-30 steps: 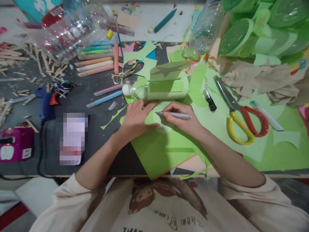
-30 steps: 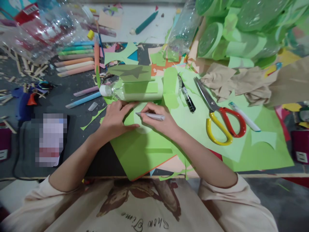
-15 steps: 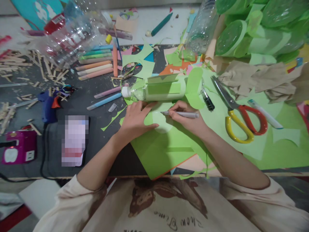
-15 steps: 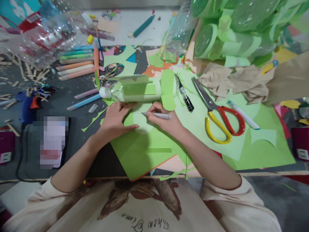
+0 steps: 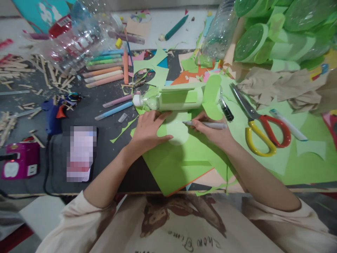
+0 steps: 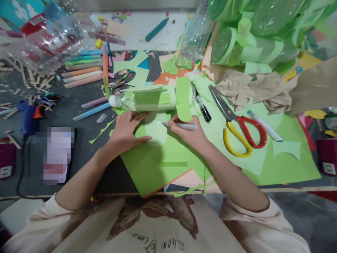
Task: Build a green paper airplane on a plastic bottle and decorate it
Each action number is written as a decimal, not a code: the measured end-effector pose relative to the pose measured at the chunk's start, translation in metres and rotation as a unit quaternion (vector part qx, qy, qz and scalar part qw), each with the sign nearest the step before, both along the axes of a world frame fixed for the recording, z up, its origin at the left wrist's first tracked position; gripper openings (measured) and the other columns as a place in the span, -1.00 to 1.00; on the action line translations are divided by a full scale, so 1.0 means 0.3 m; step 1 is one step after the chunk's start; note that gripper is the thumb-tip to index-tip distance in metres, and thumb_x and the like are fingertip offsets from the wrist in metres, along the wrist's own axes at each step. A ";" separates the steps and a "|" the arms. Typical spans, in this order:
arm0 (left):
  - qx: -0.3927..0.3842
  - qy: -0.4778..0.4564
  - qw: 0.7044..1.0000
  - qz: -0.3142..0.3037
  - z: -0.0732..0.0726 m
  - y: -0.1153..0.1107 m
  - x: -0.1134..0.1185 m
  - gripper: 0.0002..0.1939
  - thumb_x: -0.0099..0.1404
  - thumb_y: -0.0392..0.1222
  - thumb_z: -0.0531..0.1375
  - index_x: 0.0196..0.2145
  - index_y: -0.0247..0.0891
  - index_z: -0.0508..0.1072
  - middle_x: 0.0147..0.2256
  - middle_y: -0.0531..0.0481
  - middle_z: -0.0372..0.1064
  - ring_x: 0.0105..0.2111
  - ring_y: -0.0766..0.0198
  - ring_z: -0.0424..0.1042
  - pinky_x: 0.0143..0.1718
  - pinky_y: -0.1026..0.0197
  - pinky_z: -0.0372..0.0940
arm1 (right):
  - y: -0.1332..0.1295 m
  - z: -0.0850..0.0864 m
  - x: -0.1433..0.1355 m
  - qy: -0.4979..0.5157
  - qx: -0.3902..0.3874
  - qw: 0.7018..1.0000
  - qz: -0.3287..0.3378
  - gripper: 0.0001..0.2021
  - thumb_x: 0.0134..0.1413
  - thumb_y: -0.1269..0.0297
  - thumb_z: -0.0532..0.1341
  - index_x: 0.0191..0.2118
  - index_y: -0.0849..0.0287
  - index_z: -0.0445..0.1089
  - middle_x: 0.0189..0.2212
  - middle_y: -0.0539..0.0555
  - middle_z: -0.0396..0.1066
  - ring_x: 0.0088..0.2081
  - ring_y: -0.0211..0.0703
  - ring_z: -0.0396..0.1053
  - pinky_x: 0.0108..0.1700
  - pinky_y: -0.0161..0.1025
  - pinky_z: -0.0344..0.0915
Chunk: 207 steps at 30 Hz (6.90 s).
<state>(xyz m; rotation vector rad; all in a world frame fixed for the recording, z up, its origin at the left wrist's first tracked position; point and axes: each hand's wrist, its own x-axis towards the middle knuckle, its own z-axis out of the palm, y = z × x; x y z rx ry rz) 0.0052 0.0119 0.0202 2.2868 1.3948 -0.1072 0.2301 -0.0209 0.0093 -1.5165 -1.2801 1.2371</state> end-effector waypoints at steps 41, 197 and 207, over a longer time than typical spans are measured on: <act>0.008 -0.025 1.000 -0.001 -0.004 -0.003 -0.007 -0.22 0.26 0.26 0.23 0.33 -0.11 0.22 0.06 -0.21 0.28 0.06 -0.13 0.23 0.14 -0.06 0.12 | -0.009 -0.021 0.028 -0.021 0.015 1.000 0.010 -0.91 0.00 0.20 0.32 -0.41 0.08 0.52 -0.48 -0.01 0.51 -0.40 -0.12 0.43 -0.29 -0.13 0.33; 0.008 -0.027 1.000 0.014 -0.002 -0.003 0.006 -0.38 0.38 -0.01 0.17 0.34 -0.08 0.20 0.02 -0.16 0.29 0.03 -0.08 0.24 0.12 0.01 0.10 | -0.015 -0.007 -0.031 -0.056 0.136 0.981 0.123 -0.88 0.11 0.28 0.31 -0.27 0.16 0.58 -0.41 0.05 0.58 -0.46 -0.23 0.46 -0.44 -0.30 0.34; 0.014 -0.017 1.000 0.009 -0.015 -0.005 0.007 -0.36 0.39 0.01 0.18 0.36 -0.07 0.17 0.02 -0.16 0.29 0.04 -0.07 0.24 0.13 0.00 0.10 | -0.023 0.004 -0.029 -0.056 0.141 0.971 0.183 -0.85 0.15 0.24 0.27 -0.32 0.17 0.55 -0.46 0.05 0.55 -0.46 -0.23 0.45 -0.44 -0.32 0.30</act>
